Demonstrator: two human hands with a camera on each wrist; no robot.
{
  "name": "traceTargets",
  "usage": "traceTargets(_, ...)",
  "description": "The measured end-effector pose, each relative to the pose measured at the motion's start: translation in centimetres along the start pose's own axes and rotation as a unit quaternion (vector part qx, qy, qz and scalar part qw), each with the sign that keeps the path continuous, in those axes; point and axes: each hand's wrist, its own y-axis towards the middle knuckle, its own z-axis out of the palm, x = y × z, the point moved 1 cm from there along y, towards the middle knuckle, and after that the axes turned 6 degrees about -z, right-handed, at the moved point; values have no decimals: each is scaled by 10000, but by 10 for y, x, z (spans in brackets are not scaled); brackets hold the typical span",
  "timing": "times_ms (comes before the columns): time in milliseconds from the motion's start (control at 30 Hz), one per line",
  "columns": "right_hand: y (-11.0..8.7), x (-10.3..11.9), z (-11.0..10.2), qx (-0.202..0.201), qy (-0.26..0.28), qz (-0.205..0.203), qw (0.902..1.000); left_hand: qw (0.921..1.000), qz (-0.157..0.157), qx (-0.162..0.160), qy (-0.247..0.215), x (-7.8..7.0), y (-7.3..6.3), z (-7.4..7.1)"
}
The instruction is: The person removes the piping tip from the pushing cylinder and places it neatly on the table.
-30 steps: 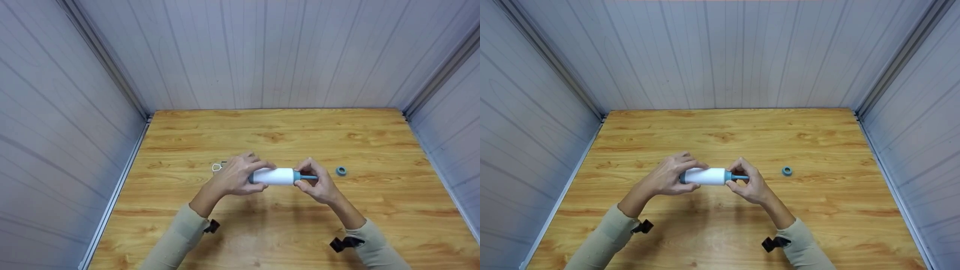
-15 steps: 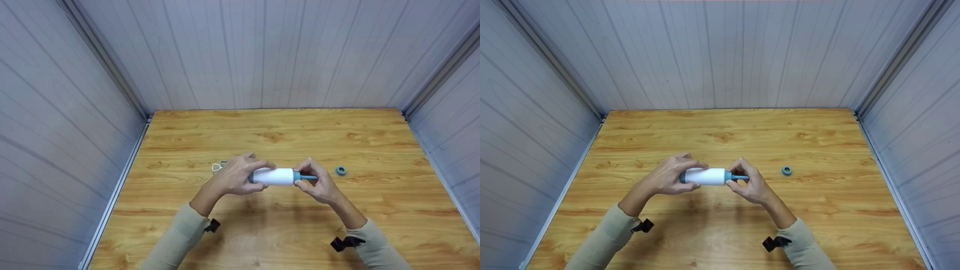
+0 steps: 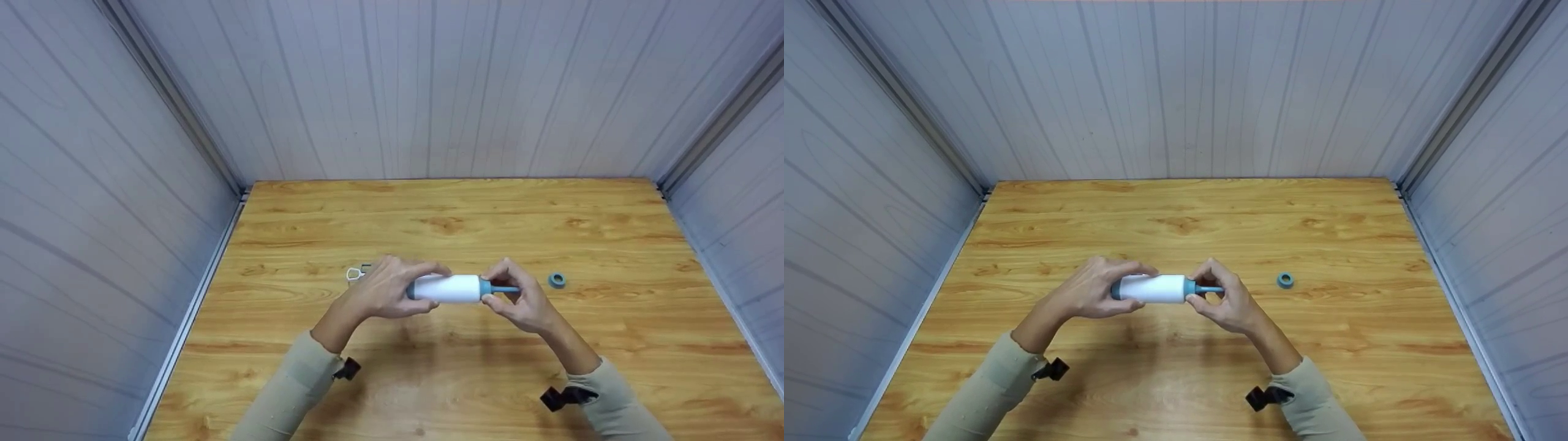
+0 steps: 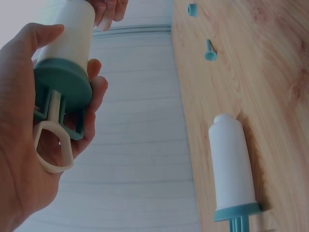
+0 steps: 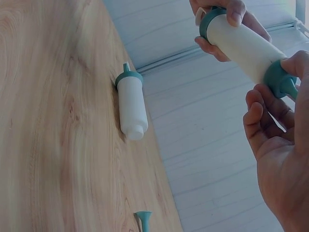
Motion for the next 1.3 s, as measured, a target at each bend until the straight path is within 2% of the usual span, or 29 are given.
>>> traceTargets(367, 3, 0, 1, 57, 41, -54, 10000, 9992, -232, 191, -248, 1, 0, -1)
traceTargets(633, 3, 1, 2, 59, 10, -111, 9999, 9985, -205, 349, -375, 3, 0, -2)
traceTargets(1000, 6, 11, 6, -8, -369, -278, 9989, 9895, -348, 589, -1273, 9, -4, -1)
traceTargets(1133, 6, 10, 4, -81, -305, -191, 9993, 9907, -375, 493, -1215, 8, -4, 0)
traceTargets(1300, 4, 7, 3, -110, -231, 176, 9995, 9974, -273, 156, -645, 6, -5, 0)
